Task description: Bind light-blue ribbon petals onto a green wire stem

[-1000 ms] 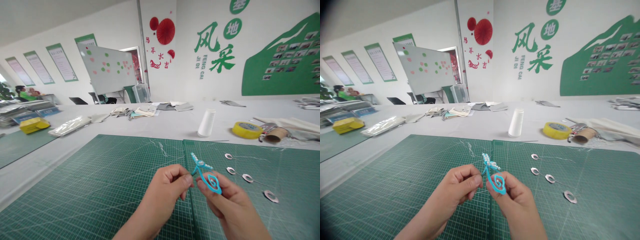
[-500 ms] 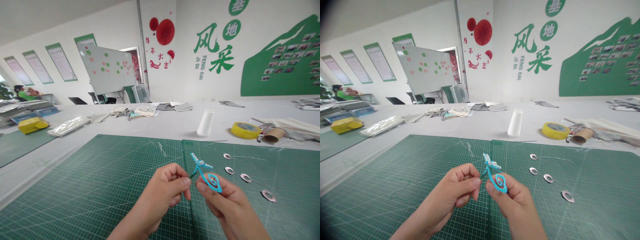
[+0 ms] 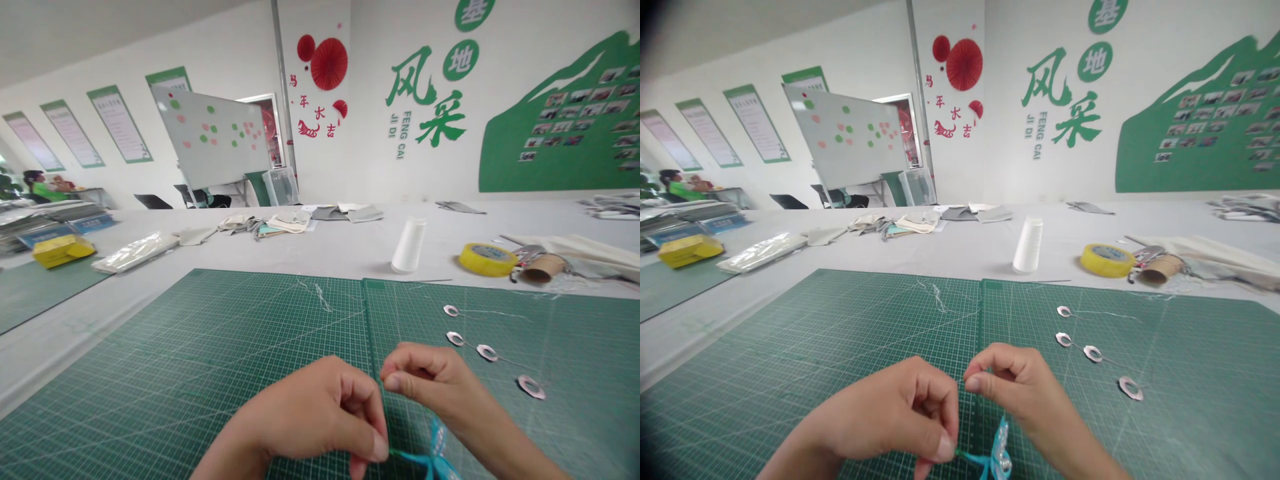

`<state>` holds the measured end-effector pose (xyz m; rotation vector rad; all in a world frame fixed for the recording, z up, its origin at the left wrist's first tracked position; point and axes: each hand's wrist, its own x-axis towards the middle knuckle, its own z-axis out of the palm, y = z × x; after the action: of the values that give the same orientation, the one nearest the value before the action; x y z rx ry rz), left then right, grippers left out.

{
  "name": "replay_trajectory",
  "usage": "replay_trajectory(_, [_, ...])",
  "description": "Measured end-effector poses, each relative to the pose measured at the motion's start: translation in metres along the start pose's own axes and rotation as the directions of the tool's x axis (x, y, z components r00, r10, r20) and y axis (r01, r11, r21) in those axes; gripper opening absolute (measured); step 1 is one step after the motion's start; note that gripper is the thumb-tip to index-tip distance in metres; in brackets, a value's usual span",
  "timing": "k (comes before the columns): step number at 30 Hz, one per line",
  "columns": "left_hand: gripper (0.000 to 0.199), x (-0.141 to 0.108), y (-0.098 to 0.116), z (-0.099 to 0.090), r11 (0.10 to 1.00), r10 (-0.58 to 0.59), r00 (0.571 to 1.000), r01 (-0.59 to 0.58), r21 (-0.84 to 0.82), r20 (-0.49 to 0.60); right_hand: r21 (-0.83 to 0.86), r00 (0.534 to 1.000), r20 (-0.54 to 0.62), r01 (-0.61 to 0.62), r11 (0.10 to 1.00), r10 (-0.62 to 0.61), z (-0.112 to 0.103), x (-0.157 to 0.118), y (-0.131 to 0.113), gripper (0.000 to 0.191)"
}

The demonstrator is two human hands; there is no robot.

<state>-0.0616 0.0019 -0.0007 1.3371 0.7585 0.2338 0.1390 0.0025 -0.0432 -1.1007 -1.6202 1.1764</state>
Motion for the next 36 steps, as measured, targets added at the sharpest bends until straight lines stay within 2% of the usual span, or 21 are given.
replay_trajectory(4, [0.006, -0.001, 0.0, 0.008, 0.954, -0.021, 0.983, 0.074, 0.29, -0.183, -0.222, 0.998, 0.007, 0.07, 0.973, -0.07, -0.005, -0.004, -0.01, 0.018])
replay_trajectory(6, [0.009, -0.002, 0.0, 0.011, 0.91, 0.027, 0.96, 0.092, 0.404, -0.279, -0.329, 0.992, 0.014, 0.121, 0.937, -0.124, -0.004, -0.008, -0.017, 0.019])
replay_trajectory(9, [0.013, -0.001, -0.002, 0.012, 0.864, 0.12, 0.924, 0.083, 0.496, -0.363, -0.485, 0.965, 0.038, 0.246, 0.839, -0.261, 0.0, -0.018, -0.025, 0.02])
replay_trajectory(12, [0.013, 0.0, -0.004, 0.009, 0.859, 0.166, 0.89, 0.081, 0.506, -0.425, -0.622, 0.905, 0.09, 0.377, 0.687, -0.415, 0.006, -0.027, -0.027, 0.023])
replay_trajectory(14, [0.012, 0.001, -0.006, 0.006, 0.874, 0.174, 0.874, 0.075, 0.48, -0.454, -0.679, 0.873, 0.116, 0.418, 0.603, -0.474, 0.008, -0.032, -0.025, 0.026])
replay_trajectory(16, [0.011, 0.001, -0.005, 0.001, 0.896, 0.179, 0.867, 0.052, 0.44, -0.466, -0.708, 0.86, 0.134, 0.431, 0.56, -0.493, 0.01, -0.036, -0.023, 0.028])
replay_trajectory(20, [0.009, 0.001, 0.0, -0.006, 0.943, 0.18, 0.856, -0.01, 0.333, -0.485, -0.73, 0.86, 0.151, 0.43, 0.532, -0.488, 0.012, -0.038, -0.019, 0.028])
replay_trajectory(23, [0.009, 0.0, 0.003, -0.009, 0.964, 0.184, 0.841, -0.053, 0.26, -0.509, -0.709, 0.876, 0.131, 0.41, 0.573, -0.465, 0.014, -0.036, -0.017, 0.027])
replay_trajectory(29, [0.01, -0.001, 0.005, -0.01, 0.986, 0.165, 0.843, -0.129, 0.104, -0.511, -0.561, 0.931, -0.044, 0.276, 0.78, -0.361, 0.021, -0.034, -0.014, 0.021])
replay_trajectory(33, [0.011, -0.003, 0.007, -0.009, 0.985, 0.142, 0.856, -0.174, -0.018, -0.497, -0.408, 0.972, -0.166, 0.088, 0.909, -0.168, 0.026, -0.032, -0.012, 0.022])
replay_trajectory(36, [0.013, -0.003, 0.008, -0.009, 0.976, 0.129, 0.868, -0.196, -0.093, -0.479, -0.195, 0.976, -0.213, -0.075, 0.978, 0.032, 0.029, -0.027, -0.01, 0.025])
